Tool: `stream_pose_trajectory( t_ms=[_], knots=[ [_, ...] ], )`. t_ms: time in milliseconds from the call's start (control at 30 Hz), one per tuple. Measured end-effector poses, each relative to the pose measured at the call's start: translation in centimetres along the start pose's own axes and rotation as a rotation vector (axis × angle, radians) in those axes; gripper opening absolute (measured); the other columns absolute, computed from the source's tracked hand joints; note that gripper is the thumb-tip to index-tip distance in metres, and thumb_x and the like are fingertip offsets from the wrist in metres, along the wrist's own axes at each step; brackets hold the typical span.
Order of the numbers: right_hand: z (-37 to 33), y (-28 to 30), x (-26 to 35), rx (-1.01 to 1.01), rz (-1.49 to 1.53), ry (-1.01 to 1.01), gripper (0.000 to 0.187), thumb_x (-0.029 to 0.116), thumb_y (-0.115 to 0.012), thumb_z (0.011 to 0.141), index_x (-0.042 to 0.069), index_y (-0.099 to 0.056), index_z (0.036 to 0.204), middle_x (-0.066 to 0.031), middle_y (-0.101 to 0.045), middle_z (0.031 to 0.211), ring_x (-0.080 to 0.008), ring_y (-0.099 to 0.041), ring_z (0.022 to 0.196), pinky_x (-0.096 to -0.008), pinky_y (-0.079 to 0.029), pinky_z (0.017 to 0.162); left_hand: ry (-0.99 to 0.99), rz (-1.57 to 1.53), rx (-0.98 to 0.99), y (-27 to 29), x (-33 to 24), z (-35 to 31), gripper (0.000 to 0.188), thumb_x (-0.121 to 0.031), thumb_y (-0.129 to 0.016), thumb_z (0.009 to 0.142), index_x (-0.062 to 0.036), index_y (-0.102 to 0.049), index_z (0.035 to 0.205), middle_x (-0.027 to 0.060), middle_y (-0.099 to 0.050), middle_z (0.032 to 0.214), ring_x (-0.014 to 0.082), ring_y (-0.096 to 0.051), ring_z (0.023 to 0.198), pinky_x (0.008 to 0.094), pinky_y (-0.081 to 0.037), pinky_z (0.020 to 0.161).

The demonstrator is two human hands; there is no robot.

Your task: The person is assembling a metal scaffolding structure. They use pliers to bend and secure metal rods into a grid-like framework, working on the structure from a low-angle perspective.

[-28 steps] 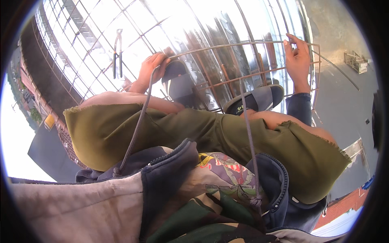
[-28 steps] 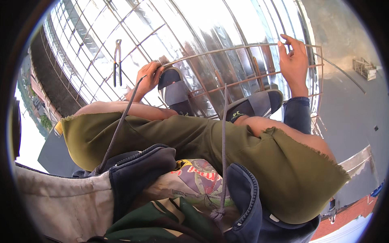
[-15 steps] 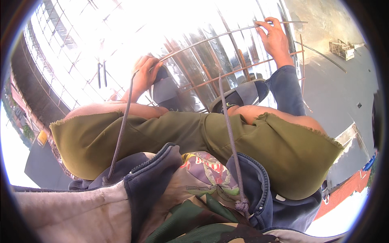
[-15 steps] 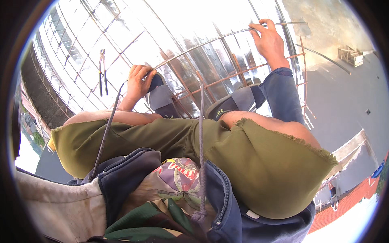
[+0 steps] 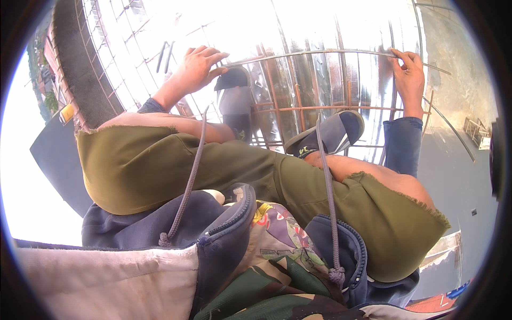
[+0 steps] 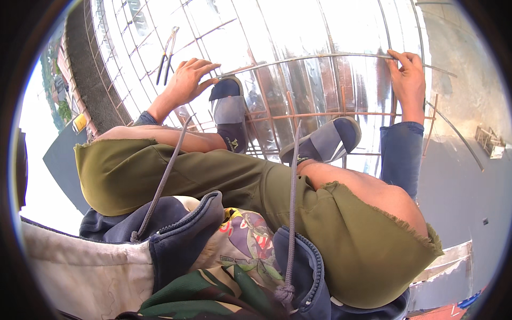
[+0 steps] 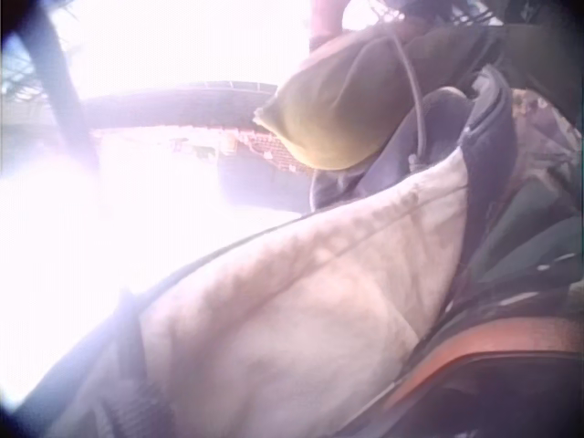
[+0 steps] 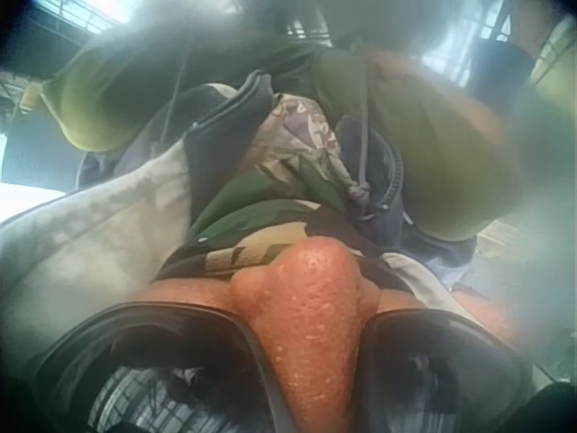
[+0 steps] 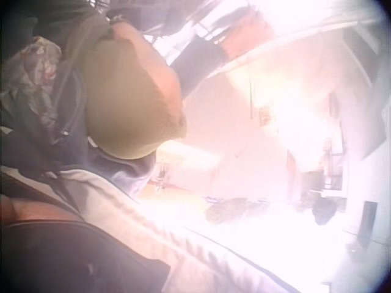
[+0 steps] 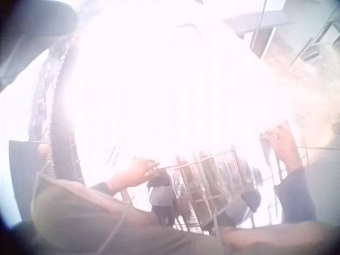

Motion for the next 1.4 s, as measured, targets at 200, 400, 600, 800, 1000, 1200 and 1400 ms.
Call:
stream_pose_trajectory(
  t_ms=[200,400,600,800,1000,1200,1400],
  knots=[
    [0.3,0.5,-0.2,0.001,0.090,0.048,0.024,0.020,-0.081,0.096,0.017,-0.084,0.120,-0.0013,-0.068,0.113,-0.0128,-0.059,0.077,-0.0317,-0.055,0.077,0.128,0.048,0.166,9.5,2.6,-3.0,0.038,-0.034,-0.067,0.110,-0.0100,-0.071,0.139,0.0138,-0.075,0.123,0.0291,-0.072,0.113,0.0460,-0.058,0.103],
    [1.5,0.9,-0.1,0.016,0.096,0.044,0.023,0.020,-0.080,0.096,0.016,-0.083,0.118,-0.0013,-0.069,0.114,-0.0144,-0.061,0.079,-0.0327,-0.055,0.078,0.105,0.036,0.431,8.0,-2.0,-0.5,0.036,-0.029,-0.063,0.112,-0.0056,-0.072,0.137,0.0176,-0.075,0.125,0.0332,-0.073,0.118,0.0488,-0.056,0.110],
    [0.6,3.2,-0.4,-0.025,0.126,0.098,0.018,0.022,-0.079,0.100,0.018,-0.082,0.117,-0.0012,-0.069,0.116,-0.0155,-0.065,0.083,-0.0331,-0.056,0.076,0.243,-0.323,0.184,0.1,-7.3,4.7,0.043,-0.027,-0.065,0.109,-0.0047,-0.055,0.145,0.0198,-0.067,0.137,0.0370,-0.063,0.132,0.0504,-0.051,0.116],
    [0.9,5.2,-0.6,-0.001,0.037,0.106,0.017,0.023,-0.080,0.100,0.019,-0.082,0.116,-0.0008,-0.070,0.117,-0.0146,-0.065,0.083,-0.0328,-0.055,0.078,0.138,-0.301,0.110,0.0,-5.2,4.2,0.046,-0.020,-0.070,0.106,-0.0061,-0.051,0.146,0.0193,-0.065,0.137,0.0340,-0.064,0.131,0.0467,-0.052,0.115],
    [1.0,3.8,1.3,0.035,0.062,0.138,0.019,0.023,-0.079,0.100,0.017,-0.082,0.118,-0.0015,-0.070,0.117,-0.0149,-0.064,0.078,-0.0321,-0.055,0.077,0.331,-0.067,0.151,1.6,6.8,3.3,0.038,-0.031,-0.067,0.110,-0.0107,-0.065,0.142,0.0156,-0.073,0.133,0.0311,-0.071,0.123,0.0436,-0.059,0.108],
    [1.1,1.6,1.7,0.058,0.006,0.140,0.021,0.026,-0.080,0.099,0.017,-0.083,0.118,-0.0005,-0.071,0.113,-0.0149,-0.062,0.075,-0.0328,-0.054,0.074,0.146,-0.067,0.175,-1.3,2.9,2.8,0.043,-0.041,-0.063,0.112,-0.0105,-0.066,0.142,0.0157,-0.072,0.131,0.0322,-0.070,0.123,0.0458,-0.055,0.111],
    [1.7,0.7,1.6,0.012,0.044,0.094,0.022,0.026,-0.082,0.097,0.017,-0.086,0.117,-0.0013,-0.070,0.117,-0.0153,-0.065,0.078,-0.0336,-0.058,0.076,0.058,-0.123,0.147,-3.7,-5.0,5.6,0.045,-0.044,-0.063,0.110,-0.0112,-0.065,0.141,0.0126,-0.071,0.127,0.0311,-0.065,0.125,0.0500,-0.052,0.110]
  ],
)
Point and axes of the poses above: each hand's wrist, its own z-axis towards the middle knuckle, its own y-axis out of the back of the hand, x = y × z, the point moved 9 cm from there along z, towards the middle knuckle
